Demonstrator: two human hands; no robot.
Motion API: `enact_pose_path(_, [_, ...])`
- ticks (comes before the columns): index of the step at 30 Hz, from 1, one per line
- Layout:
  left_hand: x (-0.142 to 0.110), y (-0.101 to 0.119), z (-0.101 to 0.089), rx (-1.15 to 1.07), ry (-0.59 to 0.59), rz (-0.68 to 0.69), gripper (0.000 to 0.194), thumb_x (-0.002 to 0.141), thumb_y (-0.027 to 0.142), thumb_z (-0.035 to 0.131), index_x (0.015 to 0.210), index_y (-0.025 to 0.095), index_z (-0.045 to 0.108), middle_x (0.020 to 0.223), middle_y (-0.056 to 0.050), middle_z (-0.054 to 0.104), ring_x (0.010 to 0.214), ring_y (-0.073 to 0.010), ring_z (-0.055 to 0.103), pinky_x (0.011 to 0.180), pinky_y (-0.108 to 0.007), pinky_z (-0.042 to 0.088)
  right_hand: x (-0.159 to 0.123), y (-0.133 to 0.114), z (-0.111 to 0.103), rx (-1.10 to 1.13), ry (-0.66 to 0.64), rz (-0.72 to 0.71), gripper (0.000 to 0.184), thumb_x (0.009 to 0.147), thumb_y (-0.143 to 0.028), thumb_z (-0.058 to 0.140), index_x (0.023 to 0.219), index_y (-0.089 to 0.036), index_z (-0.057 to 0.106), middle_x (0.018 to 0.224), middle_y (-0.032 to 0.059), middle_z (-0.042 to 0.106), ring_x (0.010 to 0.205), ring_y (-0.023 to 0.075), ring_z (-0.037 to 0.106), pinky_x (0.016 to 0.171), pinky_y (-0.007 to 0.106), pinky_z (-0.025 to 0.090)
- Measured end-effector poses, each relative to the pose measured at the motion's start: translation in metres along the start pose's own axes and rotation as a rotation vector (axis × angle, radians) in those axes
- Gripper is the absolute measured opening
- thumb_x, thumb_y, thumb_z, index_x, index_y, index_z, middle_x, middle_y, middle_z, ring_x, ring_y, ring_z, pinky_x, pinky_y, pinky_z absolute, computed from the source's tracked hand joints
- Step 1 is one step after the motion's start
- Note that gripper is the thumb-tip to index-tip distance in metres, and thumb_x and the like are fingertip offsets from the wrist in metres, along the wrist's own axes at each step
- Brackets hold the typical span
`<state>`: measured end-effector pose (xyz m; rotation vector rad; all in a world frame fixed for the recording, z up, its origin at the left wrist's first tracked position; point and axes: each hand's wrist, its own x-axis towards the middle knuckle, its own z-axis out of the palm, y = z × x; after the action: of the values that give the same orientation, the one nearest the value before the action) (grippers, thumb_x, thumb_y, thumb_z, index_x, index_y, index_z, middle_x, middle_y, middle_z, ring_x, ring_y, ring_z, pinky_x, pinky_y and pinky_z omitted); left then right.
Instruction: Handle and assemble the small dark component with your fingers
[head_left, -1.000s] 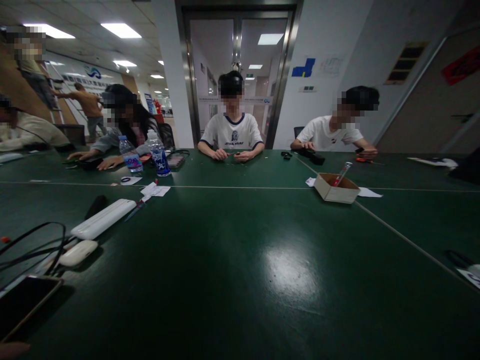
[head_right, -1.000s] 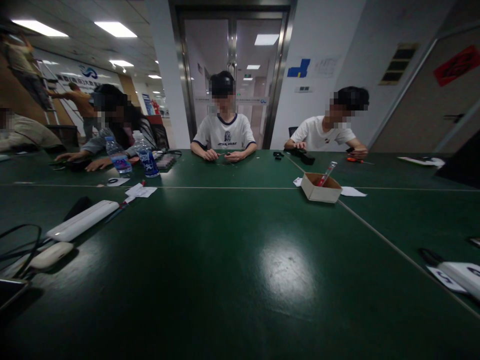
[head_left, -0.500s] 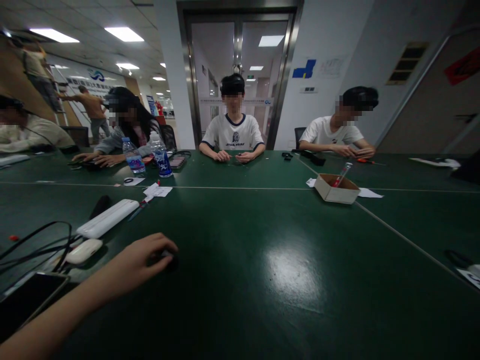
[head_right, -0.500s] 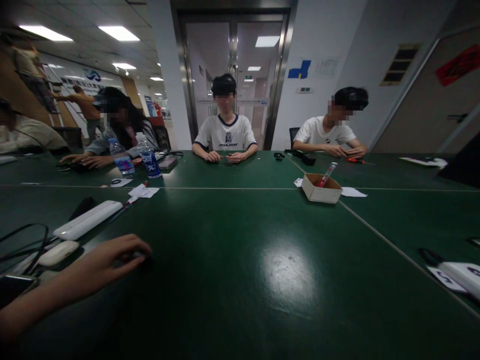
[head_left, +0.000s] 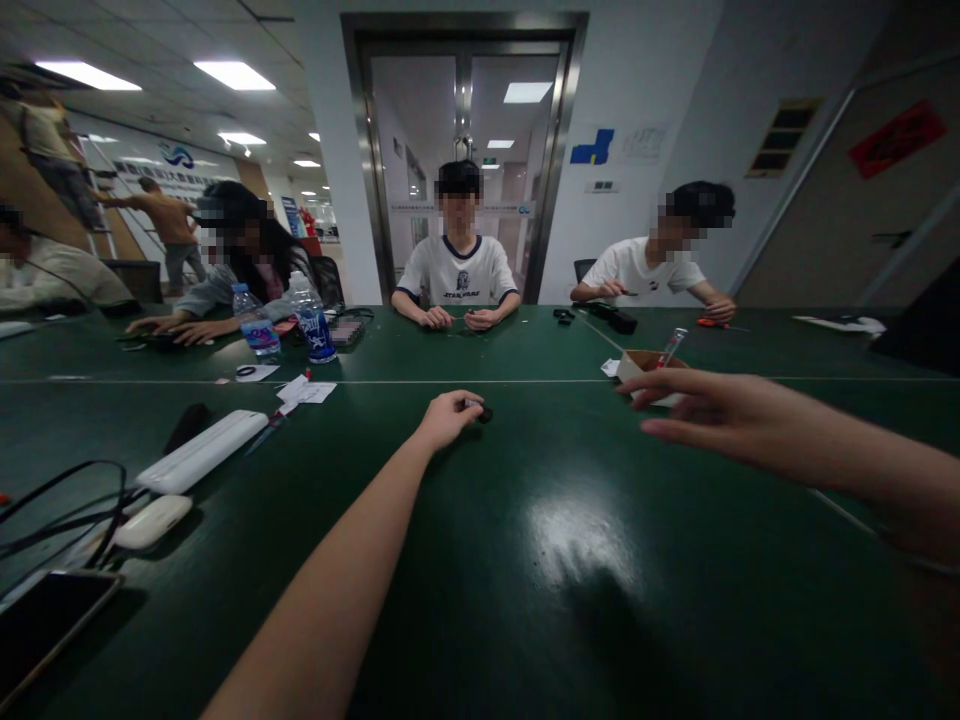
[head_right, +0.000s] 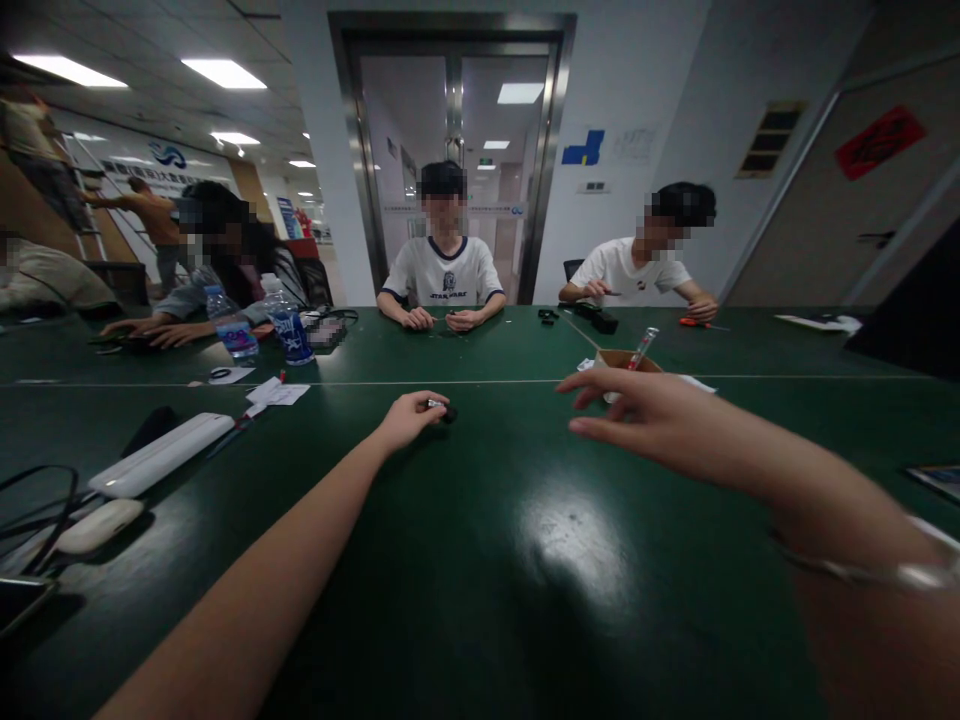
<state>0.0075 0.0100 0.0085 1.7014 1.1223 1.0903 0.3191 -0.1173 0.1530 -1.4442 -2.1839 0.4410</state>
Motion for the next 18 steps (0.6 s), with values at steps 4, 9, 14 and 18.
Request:
enact_pose_path(4, [0.011,-0.023,0.016,-0.281,0.249,-0.037,0.028,0.074,0.030,0.069,0.096,0.014,0.071,0.091,-0.009,0.068,0.073,-0.0163,0.062,0.071,-0.030,0.051,0.081,-0.001,0.071,0.372,-0.297,0.254,0.037,0.084,-0.036,0.068,0.114,-0.016,0.058,0.085,0.0071,0.066,0.060,0.0154,0.065,0.052,0.024,0.054])
enact_pose_path(9, [0.007,-0.033,0.007,-0.363,0.195,0.034,0.035,0.069,0.033,0.073,0.099,0.015,0.069,0.088,-0.008,0.069,0.079,-0.0174,0.063,0.076,-0.030,0.050,0.137,0.015,0.172,0.816,-0.337,0.379,0.031,0.091,-0.032,0.061,0.115,-0.014,0.051,0.077,0.0045,0.065,0.054,0.0141,0.065,0.047,0.021,0.053])
enact_pose_path(14, [0.010,-0.034,0.006,-0.396,0.209,0.071,0.040,0.059,0.029,0.081,0.093,0.014,0.065,0.088,-0.007,0.069,0.086,-0.0194,0.064,0.084,-0.034,0.050,0.143,0.022,0.210,1.159,-0.116,0.232,0.019,0.086,-0.012,0.065,0.103,-0.013,0.057,0.077,0.0047,0.066,0.057,0.0107,0.065,0.055,0.019,0.056])
enact_pose_path(18, [0.015,-0.034,0.007,-0.444,0.121,-0.045,0.034,0.060,0.025,0.081,0.088,0.013,0.066,0.084,-0.007,0.069,0.081,-0.0170,0.064,0.086,-0.035,0.050,0.142,0.031,0.214,1.235,0.036,0.191,0.027,0.077,-0.010,0.072,0.100,-0.016,0.058,0.071,0.0006,0.065,0.057,0.0122,0.066,0.054,0.020,0.056])
